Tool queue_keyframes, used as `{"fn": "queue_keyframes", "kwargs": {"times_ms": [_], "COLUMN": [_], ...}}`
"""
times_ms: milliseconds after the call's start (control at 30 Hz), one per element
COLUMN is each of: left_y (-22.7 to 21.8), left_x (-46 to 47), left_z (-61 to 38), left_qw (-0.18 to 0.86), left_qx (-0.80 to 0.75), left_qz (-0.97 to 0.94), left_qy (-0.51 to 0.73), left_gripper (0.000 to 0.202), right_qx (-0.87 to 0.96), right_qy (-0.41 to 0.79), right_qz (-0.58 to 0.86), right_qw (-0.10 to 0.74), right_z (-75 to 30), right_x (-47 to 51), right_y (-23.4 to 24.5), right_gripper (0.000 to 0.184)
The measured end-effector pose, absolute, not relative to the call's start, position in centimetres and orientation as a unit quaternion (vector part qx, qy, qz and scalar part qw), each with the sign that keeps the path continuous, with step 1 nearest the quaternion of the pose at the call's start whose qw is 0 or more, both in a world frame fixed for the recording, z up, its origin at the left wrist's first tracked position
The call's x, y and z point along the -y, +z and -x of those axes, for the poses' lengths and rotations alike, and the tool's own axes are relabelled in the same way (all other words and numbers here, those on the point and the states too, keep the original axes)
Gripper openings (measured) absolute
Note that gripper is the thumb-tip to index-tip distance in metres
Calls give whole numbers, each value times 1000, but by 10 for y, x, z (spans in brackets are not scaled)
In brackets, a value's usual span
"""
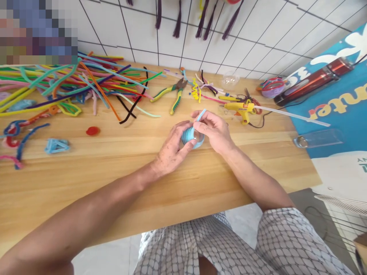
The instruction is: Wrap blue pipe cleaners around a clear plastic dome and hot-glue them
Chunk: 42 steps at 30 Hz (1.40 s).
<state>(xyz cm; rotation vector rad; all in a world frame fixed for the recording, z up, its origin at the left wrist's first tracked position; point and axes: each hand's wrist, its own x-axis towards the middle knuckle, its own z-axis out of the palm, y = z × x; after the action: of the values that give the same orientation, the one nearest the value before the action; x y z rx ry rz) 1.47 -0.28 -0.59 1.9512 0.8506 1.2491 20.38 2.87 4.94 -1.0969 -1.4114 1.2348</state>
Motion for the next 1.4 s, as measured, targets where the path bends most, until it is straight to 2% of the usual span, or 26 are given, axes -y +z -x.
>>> {"fn": "queue_keyframes", "kwargs": {"times_ms": [400, 867, 1167, 1400], "left_y": [-2, -2, -2, 0], "left_x": [4, 3, 5, 5], "left_z": [-14, -15, -16, -15], "left_qw": [325, 335, 328, 327], "left_qx": [-333, -328, -323, -326], "left_qz": [-752, -747, -748, -756], "left_qy": [467, 470, 478, 465], "left_gripper": [47, 47, 46, 46], "right_qx": [559, 555, 538, 541], "right_qy": [465, 466, 462, 471], "right_qz": [469, 501, 498, 495], "right_qw": [501, 473, 499, 490], "right_z": [-208, -202, -200, -203], "right_x": [-24, -24, -21, -21], "right_y": [36, 40, 35, 32], "right_gripper": [21, 24, 20, 25]}}
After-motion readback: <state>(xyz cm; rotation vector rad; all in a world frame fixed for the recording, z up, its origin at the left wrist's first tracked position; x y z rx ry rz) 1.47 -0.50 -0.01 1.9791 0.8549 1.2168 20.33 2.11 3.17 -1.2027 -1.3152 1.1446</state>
